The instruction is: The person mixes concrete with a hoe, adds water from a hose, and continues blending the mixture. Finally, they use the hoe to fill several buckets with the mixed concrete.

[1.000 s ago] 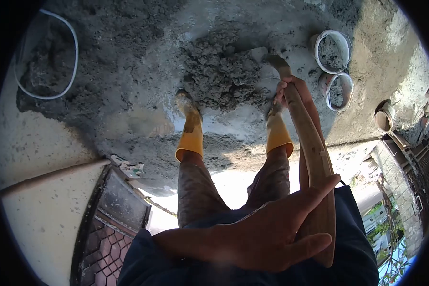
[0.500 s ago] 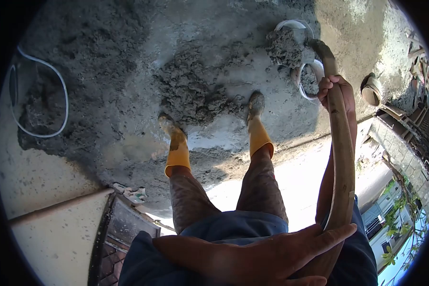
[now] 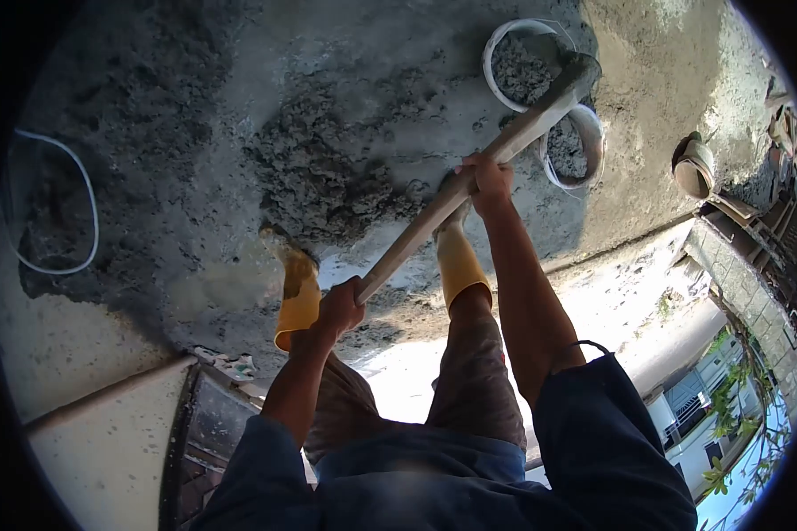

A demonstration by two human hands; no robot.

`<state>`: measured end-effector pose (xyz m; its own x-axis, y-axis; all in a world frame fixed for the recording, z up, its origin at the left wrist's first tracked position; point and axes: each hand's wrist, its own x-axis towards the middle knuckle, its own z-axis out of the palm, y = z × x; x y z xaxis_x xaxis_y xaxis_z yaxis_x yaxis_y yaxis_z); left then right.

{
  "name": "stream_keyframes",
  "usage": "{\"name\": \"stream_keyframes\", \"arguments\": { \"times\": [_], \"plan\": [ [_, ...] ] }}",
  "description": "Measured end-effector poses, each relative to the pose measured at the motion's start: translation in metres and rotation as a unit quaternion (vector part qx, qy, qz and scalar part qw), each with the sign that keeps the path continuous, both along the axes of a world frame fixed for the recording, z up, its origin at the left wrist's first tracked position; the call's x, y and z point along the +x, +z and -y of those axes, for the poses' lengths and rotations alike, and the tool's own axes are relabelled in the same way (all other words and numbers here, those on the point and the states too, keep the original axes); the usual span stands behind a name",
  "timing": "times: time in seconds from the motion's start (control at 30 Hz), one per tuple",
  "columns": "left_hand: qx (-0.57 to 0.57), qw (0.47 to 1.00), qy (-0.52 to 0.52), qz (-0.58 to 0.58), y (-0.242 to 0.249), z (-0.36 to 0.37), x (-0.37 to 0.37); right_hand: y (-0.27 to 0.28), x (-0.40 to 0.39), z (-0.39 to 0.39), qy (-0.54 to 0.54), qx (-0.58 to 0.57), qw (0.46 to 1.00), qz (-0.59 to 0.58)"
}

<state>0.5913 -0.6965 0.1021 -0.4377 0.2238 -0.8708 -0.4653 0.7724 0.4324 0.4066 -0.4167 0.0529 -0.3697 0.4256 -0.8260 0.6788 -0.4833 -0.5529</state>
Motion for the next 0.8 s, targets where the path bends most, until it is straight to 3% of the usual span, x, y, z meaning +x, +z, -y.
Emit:
{"name": "stream_keyframes", "arguments": {
  "times": [0.13, 0.2, 0.23, 0.33, 0.4, 0.47, 0.57, 0.67, 0.8],
  "plan": [
    [-0.02, 0.999, -0.039, -0.012, 0.005, -0.006, 0.015, 0.041, 0.013, -0.008, -0.02, 0.009, 0.998, -0.062],
    [0.02, 0.988, 0.015, -0.154, 0.015, -0.016, 0.022, 0.063, 0.017, -0.016, -0.054, 0.023, 0.994, -0.095],
    [-0.01, 0.997, -0.009, -0.08, 0.029, -0.021, 0.02, 0.076, 0.022, -0.024, -0.018, 0.029, 0.993, -0.11],
    [0.013, 0.997, -0.026, -0.071, 0.073, -0.033, 0.023, 0.106, 0.02, -0.037, -0.015, 0.016, 0.995, -0.098],
    [-0.003, 0.999, -0.038, -0.039, 0.084, -0.045, 0.029, 0.094, 0.02, -0.046, -0.029, 0.008, 0.997, -0.076],
    [0.001, 0.999, -0.029, -0.021, 0.083, -0.054, 0.031, 0.068, 0.019, -0.053, 0.027, -0.042, 0.998, -0.048],
    [-0.013, 1.0, -0.006, -0.027, 0.049, -0.055, 0.033, 0.056, 0.013, -0.032, -0.014, -0.001, 0.999, -0.034],
    [0.025, 0.998, 0.05, -0.031, 0.046, -0.048, 0.068, 0.076, 0.02, -0.009, -0.024, 0.053, 0.998, -0.021],
    [0.06, 0.986, 0.124, -0.088, 0.067, -0.05, 0.085, 0.121, 0.004, 0.025, 0.075, 0.057, 0.993, -0.077]
  ]
}}
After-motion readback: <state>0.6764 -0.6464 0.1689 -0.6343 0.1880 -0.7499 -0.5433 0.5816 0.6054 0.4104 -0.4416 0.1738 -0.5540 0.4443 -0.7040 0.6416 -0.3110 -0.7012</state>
